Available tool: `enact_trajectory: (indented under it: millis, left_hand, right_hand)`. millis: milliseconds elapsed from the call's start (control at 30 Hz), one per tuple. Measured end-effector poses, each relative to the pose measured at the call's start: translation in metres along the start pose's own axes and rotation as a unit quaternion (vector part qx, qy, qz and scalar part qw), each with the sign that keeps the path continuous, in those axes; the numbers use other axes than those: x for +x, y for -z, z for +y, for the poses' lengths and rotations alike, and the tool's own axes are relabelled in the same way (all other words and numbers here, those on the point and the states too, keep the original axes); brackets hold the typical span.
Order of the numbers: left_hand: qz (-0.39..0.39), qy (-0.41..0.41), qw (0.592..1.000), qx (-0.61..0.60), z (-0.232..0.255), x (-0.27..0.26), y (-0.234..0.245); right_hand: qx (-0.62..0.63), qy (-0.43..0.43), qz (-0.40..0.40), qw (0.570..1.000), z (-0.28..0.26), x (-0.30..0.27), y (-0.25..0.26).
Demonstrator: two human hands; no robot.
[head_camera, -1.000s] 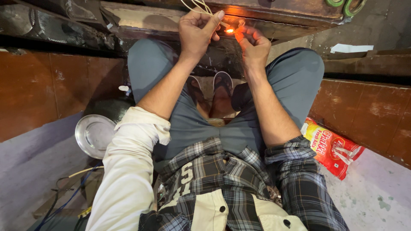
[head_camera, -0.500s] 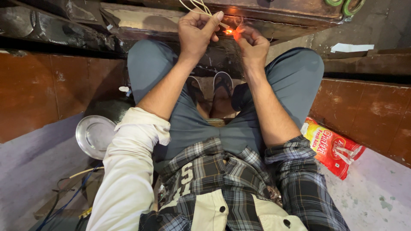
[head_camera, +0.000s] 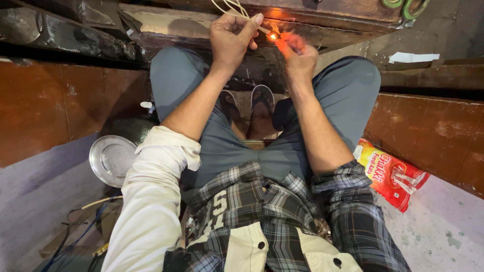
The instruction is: The person sits cross-legged on the floor and works on a small electrical component with multiple wires. They use a lighter to heat the wire ends and a small green box to test the circuit, observing a red light. The person also uses scissors to trim the wires.
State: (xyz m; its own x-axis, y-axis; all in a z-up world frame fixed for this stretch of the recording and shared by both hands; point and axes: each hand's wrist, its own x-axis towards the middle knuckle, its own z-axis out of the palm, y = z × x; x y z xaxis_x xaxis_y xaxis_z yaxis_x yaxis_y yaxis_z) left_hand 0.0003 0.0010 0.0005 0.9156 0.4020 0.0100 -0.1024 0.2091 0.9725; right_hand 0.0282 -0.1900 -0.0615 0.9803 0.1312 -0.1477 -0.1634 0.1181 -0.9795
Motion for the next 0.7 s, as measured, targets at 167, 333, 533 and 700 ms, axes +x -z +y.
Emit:
enact_trajectory:
  millis: [167, 333, 533, 700]
  left_hand:
    - [0.01, 0.012, 1.0, -0.003, 0.001, 0.0, 0.0]
    - [0.01, 0.01, 1.0, -0.009, -0.006, 0.001, 0.002]
    - [0.014, 0.006, 1.0, -0.009, -0.007, -0.001, 0.005]
    - [0.008, 0.005, 1.0, -0.019, -0.005, -0.005, 0.009]
  right_hand:
    - [-0.228, 0.053, 0.067, 0.97, -0.005, -0.01, 0.025]
    - [-0.221, 0.019, 0.131, 0.966, -0.018, -0.022, 0.038]
    - [-0.195, 0.015, 0.139, 0.971, -0.033, -0.022, 0.029]
    - [-0.065, -0.038, 0.12, 0.99, -0.033, -0.021, 0.031]
